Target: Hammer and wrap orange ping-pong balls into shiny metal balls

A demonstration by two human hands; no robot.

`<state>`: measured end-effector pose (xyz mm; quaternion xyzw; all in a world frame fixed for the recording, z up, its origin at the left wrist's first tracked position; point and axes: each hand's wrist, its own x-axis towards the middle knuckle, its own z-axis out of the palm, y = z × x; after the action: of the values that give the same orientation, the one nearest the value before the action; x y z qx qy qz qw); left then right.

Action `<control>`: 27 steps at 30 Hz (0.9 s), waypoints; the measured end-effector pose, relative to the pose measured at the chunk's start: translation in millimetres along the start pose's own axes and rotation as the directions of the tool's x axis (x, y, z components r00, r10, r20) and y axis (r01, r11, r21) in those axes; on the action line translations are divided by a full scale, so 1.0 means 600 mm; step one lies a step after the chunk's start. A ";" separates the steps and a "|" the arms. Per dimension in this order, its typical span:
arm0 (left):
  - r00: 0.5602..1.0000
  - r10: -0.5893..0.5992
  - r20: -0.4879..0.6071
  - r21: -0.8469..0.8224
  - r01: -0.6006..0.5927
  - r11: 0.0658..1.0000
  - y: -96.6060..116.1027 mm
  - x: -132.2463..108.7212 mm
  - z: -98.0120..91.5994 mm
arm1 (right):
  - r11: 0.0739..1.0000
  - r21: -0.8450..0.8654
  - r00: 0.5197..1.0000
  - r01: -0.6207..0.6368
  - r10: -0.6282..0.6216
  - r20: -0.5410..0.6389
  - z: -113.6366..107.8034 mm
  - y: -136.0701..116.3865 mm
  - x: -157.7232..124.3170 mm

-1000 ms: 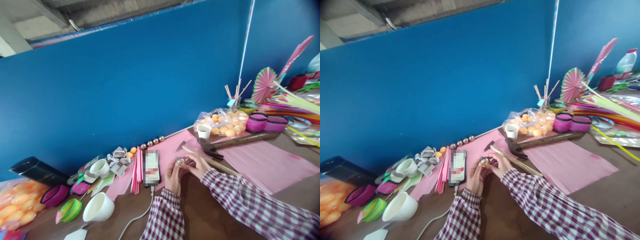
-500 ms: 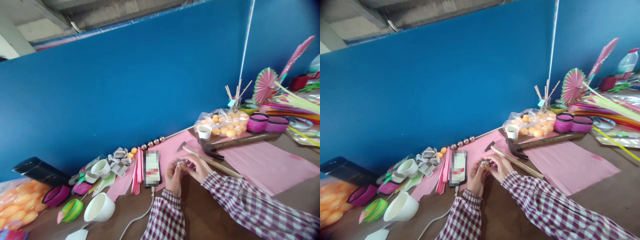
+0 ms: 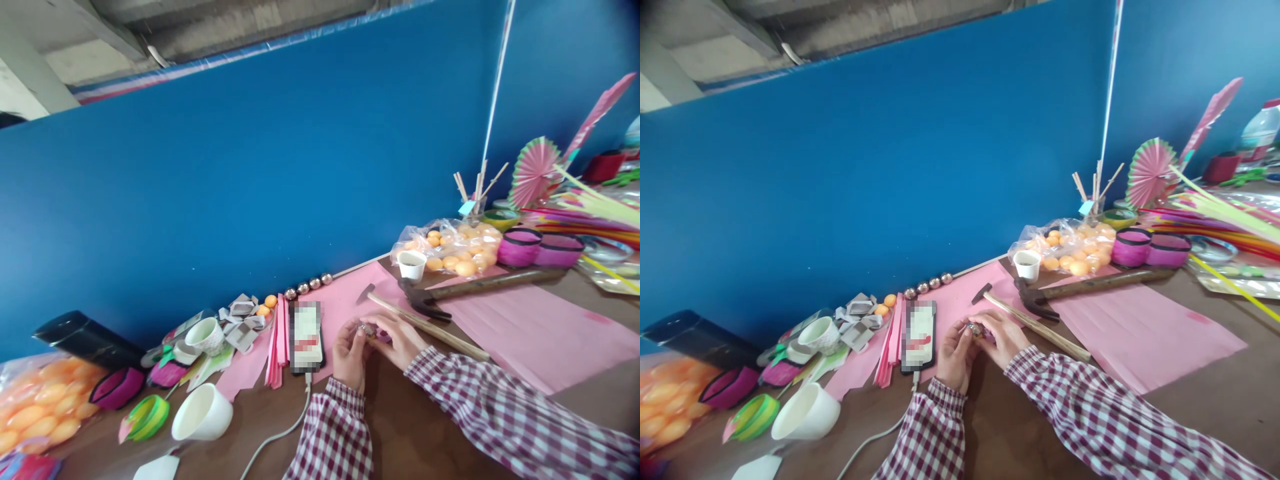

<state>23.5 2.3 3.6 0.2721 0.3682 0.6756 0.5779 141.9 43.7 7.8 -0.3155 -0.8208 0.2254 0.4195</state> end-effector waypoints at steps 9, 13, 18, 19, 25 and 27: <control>0.987 0.107 0.122 0.167 -0.127 0.978 -0.013 0.010 -0.013 | 0.995 -0.091 0.998 0.050 -0.053 -0.027 -0.006 -0.015 0.001; 0.978 0.134 0.157 0.220 -0.167 0.961 -0.012 0.008 -0.012 | 0.993 -0.095 0.998 0.063 -0.065 -0.022 -0.003 -0.011 -0.001; 0.978 0.112 0.177 0.237 -0.152 0.959 -0.007 0.006 -0.006 | 0.997 -0.061 0.999 0.046 -0.047 -0.019 0.001 -0.002 -0.003; 0.980 0.105 0.168 0.235 -0.143 0.961 -0.007 0.006 -0.006 | 0.998 -0.052 0.999 0.042 -0.043 -0.017 0.001 -0.001 -0.002; 0.988 0.089 0.130 0.137 -0.106 0.985 -0.010 0.007 -0.007 | 0.996 -0.065 0.997 0.059 -0.062 -0.044 -0.001 -0.008 -0.002; 0.993 0.054 0.103 0.098 -0.064 0.993 -0.009 0.006 -0.005 | 0.990 -0.109 0.995 0.084 -0.089 -0.048 -0.001 -0.012 -0.002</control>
<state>23.3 5.4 -2.7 0.3455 0.3642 0.6583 0.5610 140.8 38.1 12.1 -0.3074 -0.8334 0.1543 0.4327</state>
